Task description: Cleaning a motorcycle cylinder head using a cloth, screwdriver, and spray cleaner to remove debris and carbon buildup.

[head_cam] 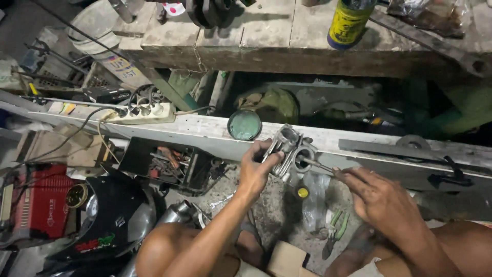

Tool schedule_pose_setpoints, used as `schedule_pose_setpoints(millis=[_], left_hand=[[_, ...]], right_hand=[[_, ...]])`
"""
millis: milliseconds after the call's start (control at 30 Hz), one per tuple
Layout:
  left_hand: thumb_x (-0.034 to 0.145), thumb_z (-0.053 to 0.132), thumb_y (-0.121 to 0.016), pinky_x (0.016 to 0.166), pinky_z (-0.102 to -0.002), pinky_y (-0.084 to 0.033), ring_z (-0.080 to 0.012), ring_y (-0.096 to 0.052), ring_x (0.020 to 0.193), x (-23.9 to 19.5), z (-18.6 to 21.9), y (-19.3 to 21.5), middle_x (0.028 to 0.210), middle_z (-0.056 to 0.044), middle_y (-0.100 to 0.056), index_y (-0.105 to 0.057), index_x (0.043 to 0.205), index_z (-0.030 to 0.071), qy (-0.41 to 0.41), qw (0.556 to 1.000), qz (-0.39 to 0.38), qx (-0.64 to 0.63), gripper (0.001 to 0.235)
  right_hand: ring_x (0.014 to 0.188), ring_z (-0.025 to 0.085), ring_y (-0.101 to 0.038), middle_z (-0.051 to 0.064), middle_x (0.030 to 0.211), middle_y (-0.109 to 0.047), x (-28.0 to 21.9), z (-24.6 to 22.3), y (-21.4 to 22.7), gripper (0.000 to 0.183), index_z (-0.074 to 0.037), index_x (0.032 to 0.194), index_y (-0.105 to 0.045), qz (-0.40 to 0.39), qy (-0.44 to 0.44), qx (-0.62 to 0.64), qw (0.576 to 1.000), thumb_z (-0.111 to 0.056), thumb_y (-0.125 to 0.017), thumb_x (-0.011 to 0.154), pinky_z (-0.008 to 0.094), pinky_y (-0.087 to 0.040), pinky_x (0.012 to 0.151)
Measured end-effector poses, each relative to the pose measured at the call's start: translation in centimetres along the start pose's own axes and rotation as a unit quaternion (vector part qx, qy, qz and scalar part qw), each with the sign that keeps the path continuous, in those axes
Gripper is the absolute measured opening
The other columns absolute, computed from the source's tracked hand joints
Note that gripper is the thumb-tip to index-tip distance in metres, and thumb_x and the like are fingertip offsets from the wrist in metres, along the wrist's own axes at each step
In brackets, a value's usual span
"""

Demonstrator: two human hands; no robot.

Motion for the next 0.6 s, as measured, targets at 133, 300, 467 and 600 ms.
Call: schedule_pose_setpoints(millis=[133,300,467,600], left_hand=[[0.070,0.040,-0.074,0.106,-0.060,-0.045,-0.0316,-0.062,0.124,0.4,-0.6,0.0,0.134,-0.013,-0.068,-0.065,0.103,0.014,-0.017,1.000,0.009,-0.021,0.043],[0.069,0.038,-0.079,0.112,-0.068,-0.036,-0.0355,-0.054,0.139,0.4,-0.6,-0.3,0.149,-0.014,-0.060,-0.066,0.109,0.016,-0.006,1.000,-0.001,-0.015,0.047],[0.069,0.047,-0.074,0.105,-0.059,-0.045,-0.0318,-0.060,0.125,0.6,-1.0,-0.5,0.143,-0.014,-0.063,-0.065,0.110,0.016,-0.050,0.999,-0.008,0.015,0.052],[0.068,0.050,-0.072,0.106,-0.057,-0.043,-0.0304,-0.060,0.122,0.2,-1.4,-0.7,0.130,-0.014,-0.068,-0.066,0.110,0.015,-0.077,0.996,0.003,0.038,0.055]], right_hand=[[0.105,0.034,-0.071,0.009,0.126,-0.066,-0.1,-1.2,0.0,0.073,-0.021,0.143,-0.056,0.000,0.029,0.011,1.000,-0.002,-0.066,0.073,0.046,-0.066,0.065],[0.120,0.032,-0.062,0.004,0.148,-0.049,-2.1,-1.2,-3.1,0.082,-0.028,0.151,-0.041,-0.146,-0.050,-0.110,0.982,-0.026,-0.073,0.075,0.055,-0.063,0.077],[0.106,0.035,-0.069,0.011,0.143,-0.055,-2.4,-1.1,-4.0,0.072,-0.027,0.144,-0.050,-0.138,-0.068,-0.065,0.986,-0.022,-0.072,0.075,0.053,-0.065,0.080],[0.093,0.035,-0.074,0.014,0.141,-0.059,-2.7,-1.9,-3.1,0.070,-0.024,0.143,-0.054,-0.110,-0.065,-0.051,0.990,-0.020,-0.069,0.075,0.051,-0.066,0.081]])
Point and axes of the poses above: each hand's wrist, its own x-axis towards the middle knuckle, its own y-axis out of the back of the hand, z = x × y, the point moved 5 cm from there along x, towards the middle knuckle
